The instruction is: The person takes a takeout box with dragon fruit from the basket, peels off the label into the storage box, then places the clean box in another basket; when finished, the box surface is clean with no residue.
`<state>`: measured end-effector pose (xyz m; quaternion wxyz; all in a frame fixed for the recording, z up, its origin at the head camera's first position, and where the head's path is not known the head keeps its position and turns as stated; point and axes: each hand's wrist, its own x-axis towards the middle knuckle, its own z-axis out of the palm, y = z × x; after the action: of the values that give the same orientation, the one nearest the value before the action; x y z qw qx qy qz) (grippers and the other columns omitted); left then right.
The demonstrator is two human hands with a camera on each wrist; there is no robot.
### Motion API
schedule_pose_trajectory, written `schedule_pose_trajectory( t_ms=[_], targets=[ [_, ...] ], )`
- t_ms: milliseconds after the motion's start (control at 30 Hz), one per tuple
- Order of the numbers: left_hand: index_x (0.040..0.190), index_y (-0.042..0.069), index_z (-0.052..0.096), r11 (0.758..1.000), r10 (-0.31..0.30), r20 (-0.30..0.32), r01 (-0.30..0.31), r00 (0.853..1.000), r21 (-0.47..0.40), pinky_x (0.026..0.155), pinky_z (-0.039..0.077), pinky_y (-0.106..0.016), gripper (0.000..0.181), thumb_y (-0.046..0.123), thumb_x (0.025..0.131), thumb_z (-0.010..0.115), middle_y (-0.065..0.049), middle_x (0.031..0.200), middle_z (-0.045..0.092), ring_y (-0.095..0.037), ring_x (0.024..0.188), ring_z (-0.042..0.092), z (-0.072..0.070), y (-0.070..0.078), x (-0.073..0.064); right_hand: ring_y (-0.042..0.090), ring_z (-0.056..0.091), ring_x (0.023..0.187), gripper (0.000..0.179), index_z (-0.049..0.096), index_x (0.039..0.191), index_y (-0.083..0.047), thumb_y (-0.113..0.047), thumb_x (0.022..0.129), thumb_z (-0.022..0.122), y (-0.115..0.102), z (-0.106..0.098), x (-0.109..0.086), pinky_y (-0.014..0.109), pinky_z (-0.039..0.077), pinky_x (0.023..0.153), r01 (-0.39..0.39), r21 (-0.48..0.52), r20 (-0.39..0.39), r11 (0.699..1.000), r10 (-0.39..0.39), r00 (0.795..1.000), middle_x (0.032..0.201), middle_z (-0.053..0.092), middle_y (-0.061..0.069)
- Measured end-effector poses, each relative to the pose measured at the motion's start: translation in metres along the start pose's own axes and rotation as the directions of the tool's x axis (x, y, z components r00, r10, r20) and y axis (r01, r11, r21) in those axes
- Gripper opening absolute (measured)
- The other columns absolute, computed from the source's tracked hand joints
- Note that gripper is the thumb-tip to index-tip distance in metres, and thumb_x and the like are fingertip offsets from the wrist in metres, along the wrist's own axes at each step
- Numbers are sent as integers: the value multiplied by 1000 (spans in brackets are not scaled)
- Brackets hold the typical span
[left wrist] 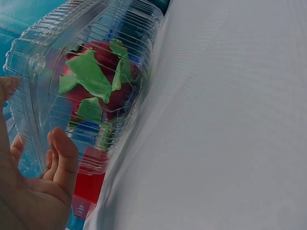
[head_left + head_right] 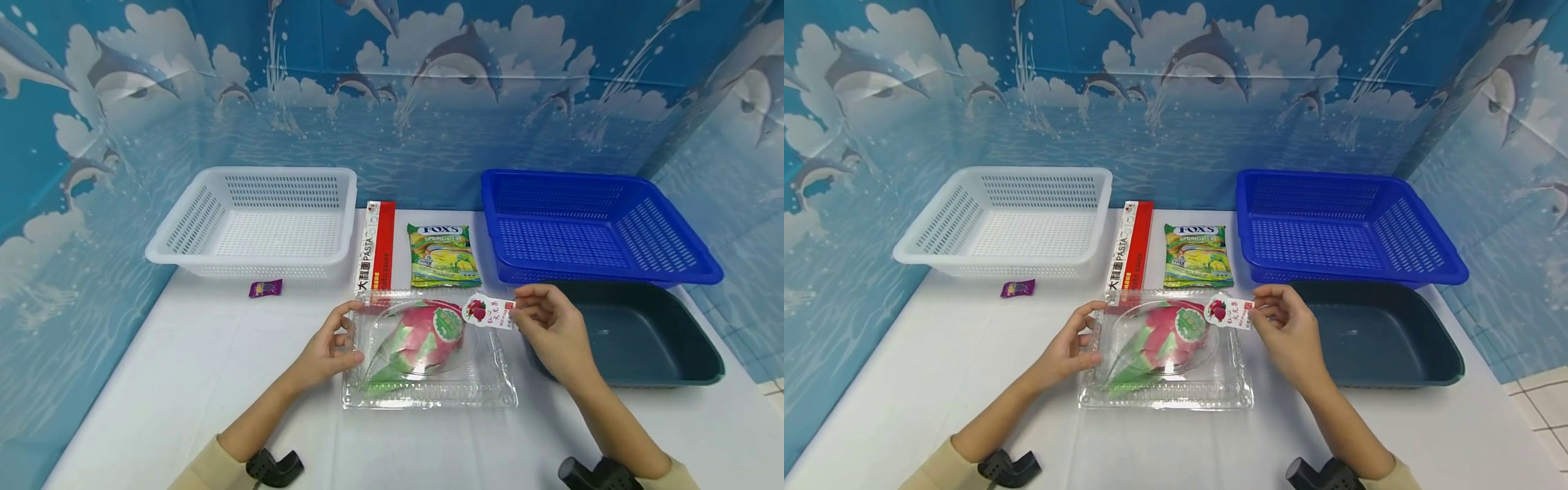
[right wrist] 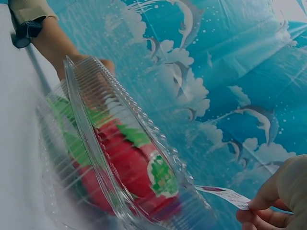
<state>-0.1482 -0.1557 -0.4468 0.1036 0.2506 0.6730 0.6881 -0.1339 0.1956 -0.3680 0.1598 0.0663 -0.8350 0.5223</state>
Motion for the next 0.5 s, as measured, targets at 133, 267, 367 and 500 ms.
schedule_pose_trajectory(
  t_ms=[133, 267, 367, 500],
  targets=[
    [147, 9, 29, 1000, 1, 5, -1, 1000, -1, 59, 59, -34, 76, 16, 86, 74, -19, 103, 40, -16, 77, 58, 0, 1, 0, 5, 60, 76, 25, 56, 111, 7, 9, 88, 64, 8, -8, 0, 15, 51, 61, -47, 58, -27, 997, 49, 998, 91, 63, 0],
    [147, 9, 28, 1000, -4, 8, 4, 1000, -1, 58, 58, -31, 77, 17, 86, 74, -20, 104, 39, -15, 75, 58, 0, 2, 0, 5, 60, 76, 23, 59, 110, -1, 7, 89, 64, 14, -17, 0, 13, 50, 60, -95, 83, -58, 992, 100, 993, 92, 64, -3],
    [147, 9, 29, 1000, -3, 8, 3, 1000, 2, 58, 58, -31, 76, 16, 86, 74, -19, 104, 39, -14, 74, 57, 0, 1, 0, 5, 60, 77, 21, 59, 110, -6, 3, 91, 64, 17, -23, -1, 12, 50, 62, -114, 50, -74, 992, 118, 990, 92, 63, -4],
    [147, 10, 29, 1000, 2, 5, -2, 1000, 8, 58, 58, -32, 76, 14, 86, 73, -19, 104, 39, -14, 74, 57, 0, 1, 0, 5, 60, 77, 19, 59, 109, -7, 2, 92, 62, 23, -30, -2, 12, 51, 63, -132, 90, -90, 987, 140, 986, 94, 62, -4]
  ],
)
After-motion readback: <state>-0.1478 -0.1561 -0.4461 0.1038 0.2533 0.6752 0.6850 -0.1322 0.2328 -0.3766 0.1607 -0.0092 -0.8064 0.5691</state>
